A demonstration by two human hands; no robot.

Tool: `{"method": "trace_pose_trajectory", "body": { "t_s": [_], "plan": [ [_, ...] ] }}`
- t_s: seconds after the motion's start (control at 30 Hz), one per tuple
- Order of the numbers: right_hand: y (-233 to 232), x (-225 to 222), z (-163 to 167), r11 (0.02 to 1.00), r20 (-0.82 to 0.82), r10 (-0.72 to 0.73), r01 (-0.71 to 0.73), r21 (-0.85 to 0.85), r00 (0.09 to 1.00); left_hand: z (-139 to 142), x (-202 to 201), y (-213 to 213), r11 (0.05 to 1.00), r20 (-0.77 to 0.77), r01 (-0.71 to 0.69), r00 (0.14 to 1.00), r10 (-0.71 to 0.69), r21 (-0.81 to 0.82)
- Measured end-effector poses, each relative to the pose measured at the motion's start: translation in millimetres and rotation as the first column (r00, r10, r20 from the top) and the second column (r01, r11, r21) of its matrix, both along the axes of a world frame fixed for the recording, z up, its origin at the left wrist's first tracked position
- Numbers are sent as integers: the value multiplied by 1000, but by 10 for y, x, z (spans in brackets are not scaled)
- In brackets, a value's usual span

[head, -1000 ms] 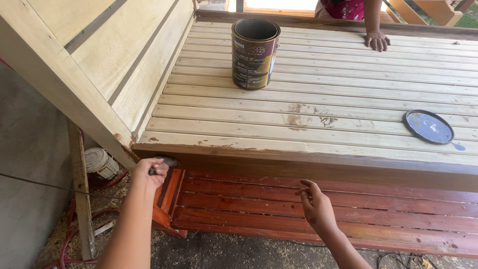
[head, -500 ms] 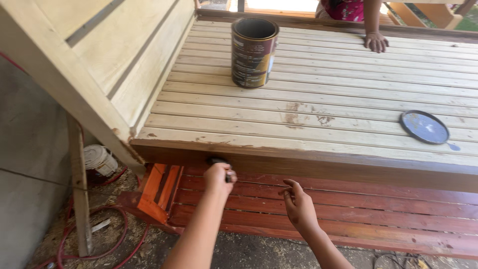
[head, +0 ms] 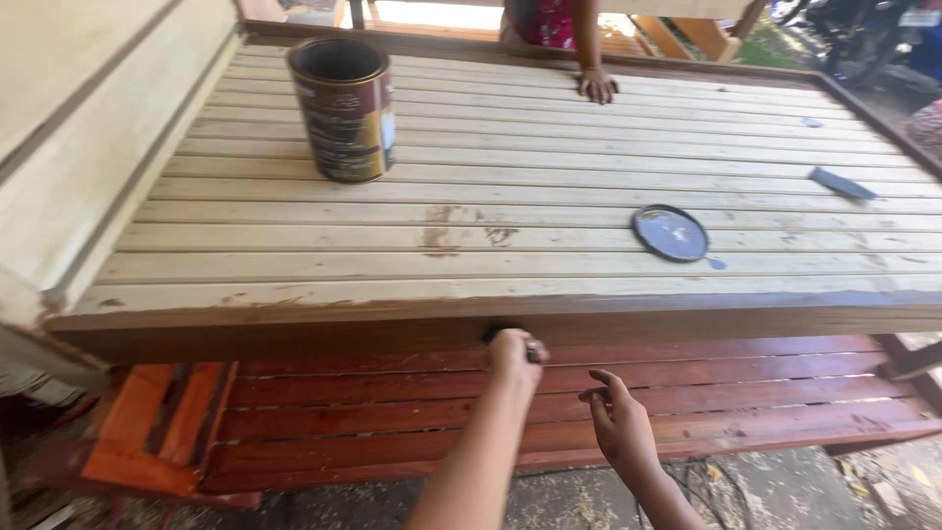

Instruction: The person applies brown wood stain to the edges and frame of a slatted wooden furniture piece, wiping the stain along the wood with a dark cloth pad held in one hand while steadying the piece with the other. They work their way around the furniture, dipping the pad into a stain lid on the surface as they coat new sections.

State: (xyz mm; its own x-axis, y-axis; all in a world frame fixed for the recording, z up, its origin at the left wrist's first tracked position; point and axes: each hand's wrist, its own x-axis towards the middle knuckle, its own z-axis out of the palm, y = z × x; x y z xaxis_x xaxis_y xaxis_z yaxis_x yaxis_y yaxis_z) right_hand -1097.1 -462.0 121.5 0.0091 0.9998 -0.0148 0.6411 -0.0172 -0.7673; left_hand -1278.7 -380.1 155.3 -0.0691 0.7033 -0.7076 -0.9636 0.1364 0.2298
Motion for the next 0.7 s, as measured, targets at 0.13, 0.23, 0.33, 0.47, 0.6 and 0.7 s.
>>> {"method": "trace_pose_trajectory", "body": {
  "t_s": [0.13,0.23,0.33,0.47,0.6,0.7],
  "plan": [
    [82,156,144,996,38,-54,56,-70,998,-30,-552,-72,997,-20,52,999,-50,62],
    [127,61,283,999,-5,30,-30,-21,1000,86,-1323,-388,972,0,-151,988,154,178],
    [157,-93,349,997,-12,83,-83,4,996,241,-2107,-743,981,-44,49,998,-41,190],
    [173,-250,365,995,-3,93,-93,-44,996,355,-2847,-1215,987,-366,-70,923,118,143],
    [134,-412,298,990,-26,130,-131,-49,991,570,-3602,-1594,929,-392,-294,846,363,226],
    [153,-583,219,986,-43,146,-149,-71,988,680,-3700,-1553,952,-462,-249,833,304,179]
  ]
}}
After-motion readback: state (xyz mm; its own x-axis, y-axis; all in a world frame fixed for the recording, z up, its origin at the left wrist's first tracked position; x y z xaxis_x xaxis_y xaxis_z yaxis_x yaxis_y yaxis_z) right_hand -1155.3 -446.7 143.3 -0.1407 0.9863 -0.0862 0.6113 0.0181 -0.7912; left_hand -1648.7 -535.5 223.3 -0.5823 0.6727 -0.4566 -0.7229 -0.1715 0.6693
